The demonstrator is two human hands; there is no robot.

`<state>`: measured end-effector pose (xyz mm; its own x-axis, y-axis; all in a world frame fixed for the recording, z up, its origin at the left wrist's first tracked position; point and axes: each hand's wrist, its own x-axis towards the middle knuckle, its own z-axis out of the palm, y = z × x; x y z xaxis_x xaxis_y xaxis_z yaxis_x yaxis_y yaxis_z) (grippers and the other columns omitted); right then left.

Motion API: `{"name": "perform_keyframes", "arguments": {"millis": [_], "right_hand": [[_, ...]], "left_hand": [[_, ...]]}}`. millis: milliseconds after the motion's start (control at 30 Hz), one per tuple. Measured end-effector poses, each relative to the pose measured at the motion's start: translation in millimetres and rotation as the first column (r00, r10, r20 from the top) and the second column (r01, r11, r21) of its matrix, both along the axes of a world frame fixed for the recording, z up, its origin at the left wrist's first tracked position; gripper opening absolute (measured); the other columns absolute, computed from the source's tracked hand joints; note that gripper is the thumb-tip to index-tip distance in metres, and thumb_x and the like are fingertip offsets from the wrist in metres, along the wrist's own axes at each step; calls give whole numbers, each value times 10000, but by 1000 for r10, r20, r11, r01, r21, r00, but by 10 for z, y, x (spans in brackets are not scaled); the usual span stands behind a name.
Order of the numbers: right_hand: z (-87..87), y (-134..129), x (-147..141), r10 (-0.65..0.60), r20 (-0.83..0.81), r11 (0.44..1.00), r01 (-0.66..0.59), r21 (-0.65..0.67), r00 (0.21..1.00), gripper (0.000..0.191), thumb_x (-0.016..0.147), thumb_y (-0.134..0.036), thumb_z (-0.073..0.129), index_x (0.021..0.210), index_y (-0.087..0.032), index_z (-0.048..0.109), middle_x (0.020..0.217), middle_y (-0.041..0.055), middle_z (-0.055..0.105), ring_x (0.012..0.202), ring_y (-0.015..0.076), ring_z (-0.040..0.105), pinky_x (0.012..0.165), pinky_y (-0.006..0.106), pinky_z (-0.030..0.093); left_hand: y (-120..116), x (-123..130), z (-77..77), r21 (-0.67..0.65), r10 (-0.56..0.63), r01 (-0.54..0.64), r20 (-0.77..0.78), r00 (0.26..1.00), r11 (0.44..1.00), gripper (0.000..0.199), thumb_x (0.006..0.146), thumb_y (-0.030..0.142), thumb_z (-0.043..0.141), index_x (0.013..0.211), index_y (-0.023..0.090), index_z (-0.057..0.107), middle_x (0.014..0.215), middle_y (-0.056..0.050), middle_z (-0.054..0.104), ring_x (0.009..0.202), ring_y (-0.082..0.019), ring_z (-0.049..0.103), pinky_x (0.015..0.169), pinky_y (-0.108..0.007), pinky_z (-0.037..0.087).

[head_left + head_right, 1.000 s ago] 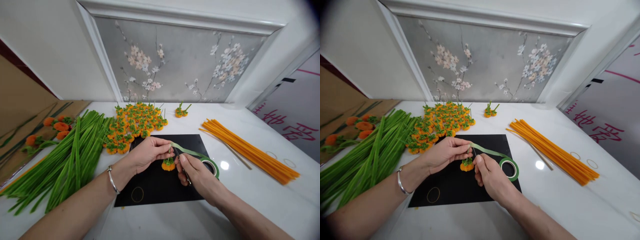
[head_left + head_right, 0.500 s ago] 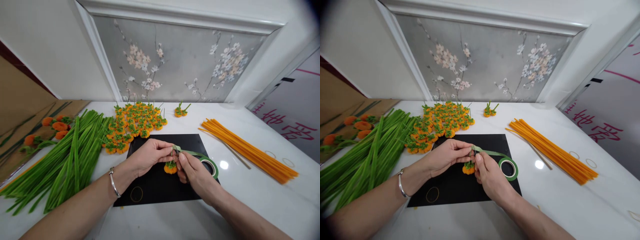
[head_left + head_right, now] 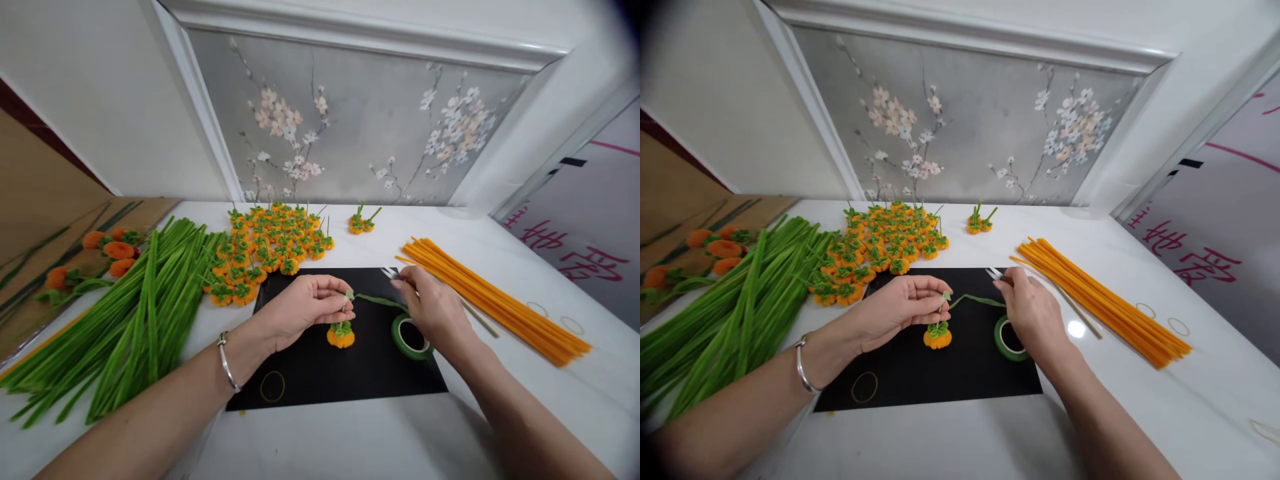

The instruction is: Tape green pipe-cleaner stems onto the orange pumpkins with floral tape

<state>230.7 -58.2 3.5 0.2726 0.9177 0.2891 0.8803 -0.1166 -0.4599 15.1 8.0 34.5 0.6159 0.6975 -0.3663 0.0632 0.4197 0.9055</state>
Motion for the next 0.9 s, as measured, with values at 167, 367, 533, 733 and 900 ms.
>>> {"name": "perform_keyframes", "arguments": {"millis": [167,367,533,733,900], "right_hand": [[-286,130,265,68,144,998,-66,-20,987,169,838,-340,536,860,-217,649,923,67,670,862,240,625,715,329,450],[-272,148,264,130,51,991,-132,34,990,172,807,-274,566,893,-194,692,993,90,671,965,238,604,845,370,446],[125,-37,-63,276,-322,961,-266,76,906,244,877,-361,489,863,-188,661,837,54,672,765,182,606,701,307,466],[282,-196,-393,346,-499,920,-392,15,795,239,874,-390,499,789,-184,587,665,2,576,578,121,479,509,238,354],[227,-174,-392,385,-481,904,-426,27,787,187,879,-299,487,742,-192,556,660,-12,521,598,121,439,543,244,335]], "left_hand": [[-20,8,43,22,-45,44,20,999,999,161,699,138,735,771,116,592,747,-46,683,771,-140,689,686,-185,549],[-50,7,87,-28,-50,52,46,998,998,172,683,177,754,789,115,632,760,-45,696,759,-139,693,700,-200,553],[-88,30,101,-1,-48,48,23,999,999,173,679,199,760,786,122,648,751,-36,689,750,-131,683,686,-203,537],[-163,106,85,119,-71,72,-14,997,990,150,683,199,745,770,110,661,717,-29,676,713,-123,660,678,-224,518],[-179,113,56,164,-116,119,-24,993,979,158,691,199,715,807,119,643,735,-38,685,714,-132,659,686,-247,513]]}}
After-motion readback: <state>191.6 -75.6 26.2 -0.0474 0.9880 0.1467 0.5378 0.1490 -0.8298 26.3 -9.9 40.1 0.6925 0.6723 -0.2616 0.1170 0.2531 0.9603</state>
